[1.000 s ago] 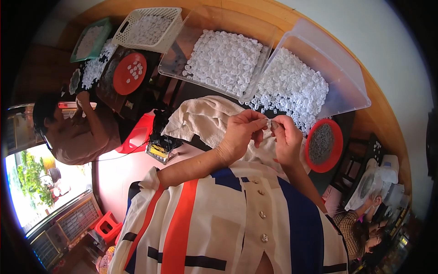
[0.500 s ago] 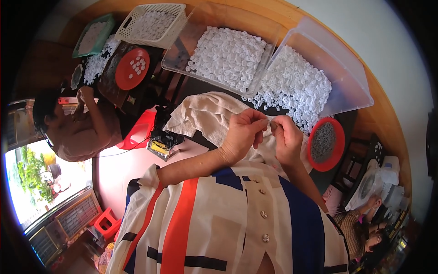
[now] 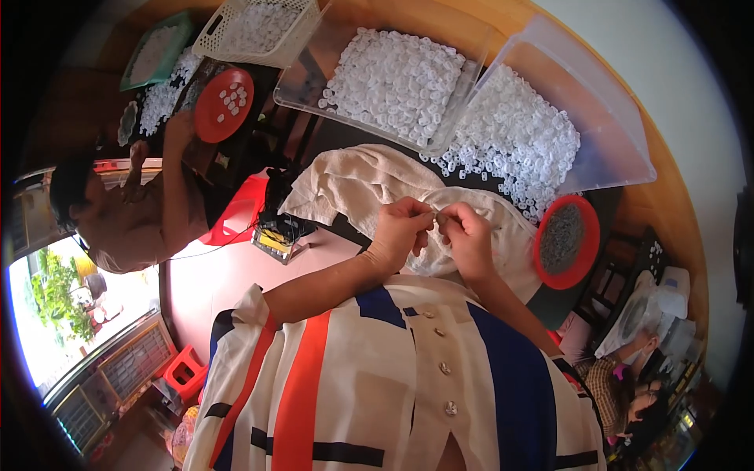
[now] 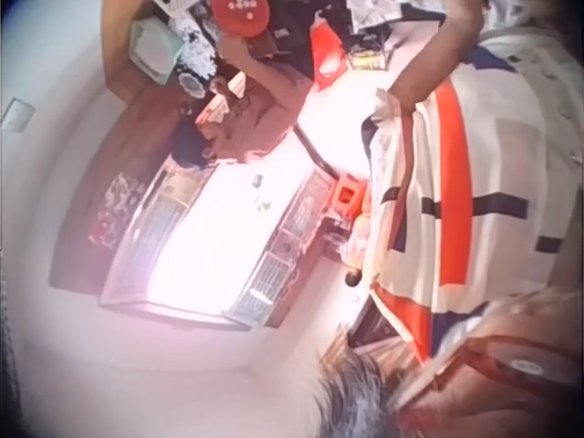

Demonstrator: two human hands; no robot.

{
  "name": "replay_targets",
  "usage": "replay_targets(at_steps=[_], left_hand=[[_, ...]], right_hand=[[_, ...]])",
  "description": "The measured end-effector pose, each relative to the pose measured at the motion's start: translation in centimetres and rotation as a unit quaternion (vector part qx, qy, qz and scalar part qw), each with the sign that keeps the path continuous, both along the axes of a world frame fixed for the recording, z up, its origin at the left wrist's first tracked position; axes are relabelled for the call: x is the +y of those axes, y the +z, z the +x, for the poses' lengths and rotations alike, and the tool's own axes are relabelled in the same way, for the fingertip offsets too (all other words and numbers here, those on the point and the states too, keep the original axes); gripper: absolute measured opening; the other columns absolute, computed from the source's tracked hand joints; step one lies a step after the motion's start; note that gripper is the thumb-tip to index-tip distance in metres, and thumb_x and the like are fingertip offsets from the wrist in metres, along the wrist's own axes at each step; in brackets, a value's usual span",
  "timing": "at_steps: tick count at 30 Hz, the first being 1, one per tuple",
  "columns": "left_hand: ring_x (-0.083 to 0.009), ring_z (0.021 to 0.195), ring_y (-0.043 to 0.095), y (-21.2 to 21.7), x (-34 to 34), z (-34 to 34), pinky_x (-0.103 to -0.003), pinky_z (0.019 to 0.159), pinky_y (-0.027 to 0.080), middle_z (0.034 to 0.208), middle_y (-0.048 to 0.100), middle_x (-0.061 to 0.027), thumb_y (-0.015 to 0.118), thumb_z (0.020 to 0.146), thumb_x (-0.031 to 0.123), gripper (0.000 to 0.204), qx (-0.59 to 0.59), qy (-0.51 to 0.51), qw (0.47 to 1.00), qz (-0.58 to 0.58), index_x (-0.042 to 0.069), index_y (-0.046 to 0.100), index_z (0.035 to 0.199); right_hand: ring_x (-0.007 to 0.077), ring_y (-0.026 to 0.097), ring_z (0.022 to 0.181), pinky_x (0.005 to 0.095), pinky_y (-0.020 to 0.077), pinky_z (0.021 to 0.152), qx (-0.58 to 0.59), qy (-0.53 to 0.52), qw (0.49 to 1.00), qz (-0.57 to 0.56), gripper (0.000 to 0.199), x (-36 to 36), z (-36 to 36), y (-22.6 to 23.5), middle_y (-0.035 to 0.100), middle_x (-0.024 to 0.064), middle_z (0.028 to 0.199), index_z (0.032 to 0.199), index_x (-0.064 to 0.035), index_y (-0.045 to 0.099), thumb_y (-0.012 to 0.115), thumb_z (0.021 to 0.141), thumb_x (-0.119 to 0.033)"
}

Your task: Assembling small white plastic rings by inserting grey center components at a manual workstation.

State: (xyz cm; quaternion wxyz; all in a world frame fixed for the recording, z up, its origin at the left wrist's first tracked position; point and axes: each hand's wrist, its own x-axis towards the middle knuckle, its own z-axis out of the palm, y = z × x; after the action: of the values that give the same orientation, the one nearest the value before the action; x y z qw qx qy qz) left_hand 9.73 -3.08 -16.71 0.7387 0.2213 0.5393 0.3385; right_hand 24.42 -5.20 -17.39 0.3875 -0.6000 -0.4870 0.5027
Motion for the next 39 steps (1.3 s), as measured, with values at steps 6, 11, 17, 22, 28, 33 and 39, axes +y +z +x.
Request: replay_targets(at_steps=[6,11,17,22,28,33,39], left_hand=[[-0.0136,0.045,0.053,-0.2,0.1,-0.8,-0.027,0.037,0.04,0.072,0.061,-0.0103,0.065,0.085,0.007,0.013,-0.048,0.042,0.998,-0.03,-0.003,0.057,0.087],[-0.0146,0.045,0.055,-0.4,-0.1,-1.2,-0.027,0.038,0.041,0.074,0.063,-0.0115,0.065,0.084,0.006,0.012,-0.057,0.043,0.996,-0.047,-0.003,0.057,0.087],[-0.0145,0.046,0.056,-0.6,0.0,-1.7,-0.027,0.036,0.041,0.071,0.062,-0.0104,0.066,0.084,0.006,0.011,-0.042,0.015,0.999,-0.03,-0.002,0.058,0.085],[-0.013,0.045,0.053,-1.6,0.0,-2.2,-0.026,0.036,0.039,0.068,0.06,-0.0083,0.065,0.082,0.003,0.008,-0.022,-0.022,0.999,-0.012,-0.002,0.058,0.081],[-0.0117,0.044,0.049,-1.9,-0.2,-2.8,-0.025,0.035,0.035,0.067,0.058,-0.0067,0.063,0.081,0.001,0.007,-0.005,-0.005,0.999,-0.05,-0.001,0.057,0.08],[-0.0131,0.048,0.052,-2.4,0.4,-3.5,-0.026,0.04,0.04,0.073,0.06,-0.0079,0.062,0.085,0.003,0.007,-0.071,0.025,0.994,-0.085,-0.002,0.056,0.084],[-0.0136,0.05,0.054,-2.7,1.1,-4.3,-0.027,0.042,0.043,0.076,0.061,-0.0083,0.062,0.087,0.005,0.009,-0.11,0.029,0.989,-0.092,-0.002,0.056,0.088]], right_hand=[[0.0068,0.05,0.058,0.0241,0.042,0.053,0.024,-0.032,0.997,-0.065,0.005,0.4,0.1,0.9,0.059,0.001,0.07,0.092,-0.0011,0.059,0.058,0.089,-0.005],[0.0149,0.056,0.061,0.0294,0.0457,0.057,-0.088,0.019,0.993,0.078,0.004,0.5,-0.4,-0.3,0.06,0.0084,0.071,0.093,-0.0017,0.057,0.058,0.089,-0.002],[0.0233,0.057,0.062,0.0323,0.0464,0.059,-0.121,0.057,0.988,0.079,0.005,0.9,-0.9,-0.2,0.059,0.015,0.073,0.089,-0.0011,0.054,0.058,0.086,0.002],[0.0081,0.051,0.06,0.024,0.0422,0.054,-0.062,0.069,0.996,0.016,0.004,0.3,-1.1,-1.5,0.058,0.0026,0.071,0.087,-0.0001,0.055,0.058,0.087,0.002],[0.0079,0.049,0.058,0.0245,0.0412,0.053,0.025,0.032,0.998,-0.05,0.003,0.5,-3.0,-1.3,0.058,0.0026,0.069,0.084,-0.0002,0.056,0.059,0.086,0.0],[0.0067,0.051,0.059,0.0221,0.0413,0.053,0.067,-0.013,0.993,-0.097,0.004,0.7,-3.3,-1.4,0.059,0.0008,0.07,0.086,0.0004,0.058,0.057,0.088,-0.003],[0.0059,0.052,0.06,0.0213,0.0412,0.052,0.077,0.006,0.99,-0.119,0.006,2.1,-3.4,-0.9,0.06,0.0015,0.072,0.087,0.0,0.059,0.058,0.09,-0.005]])
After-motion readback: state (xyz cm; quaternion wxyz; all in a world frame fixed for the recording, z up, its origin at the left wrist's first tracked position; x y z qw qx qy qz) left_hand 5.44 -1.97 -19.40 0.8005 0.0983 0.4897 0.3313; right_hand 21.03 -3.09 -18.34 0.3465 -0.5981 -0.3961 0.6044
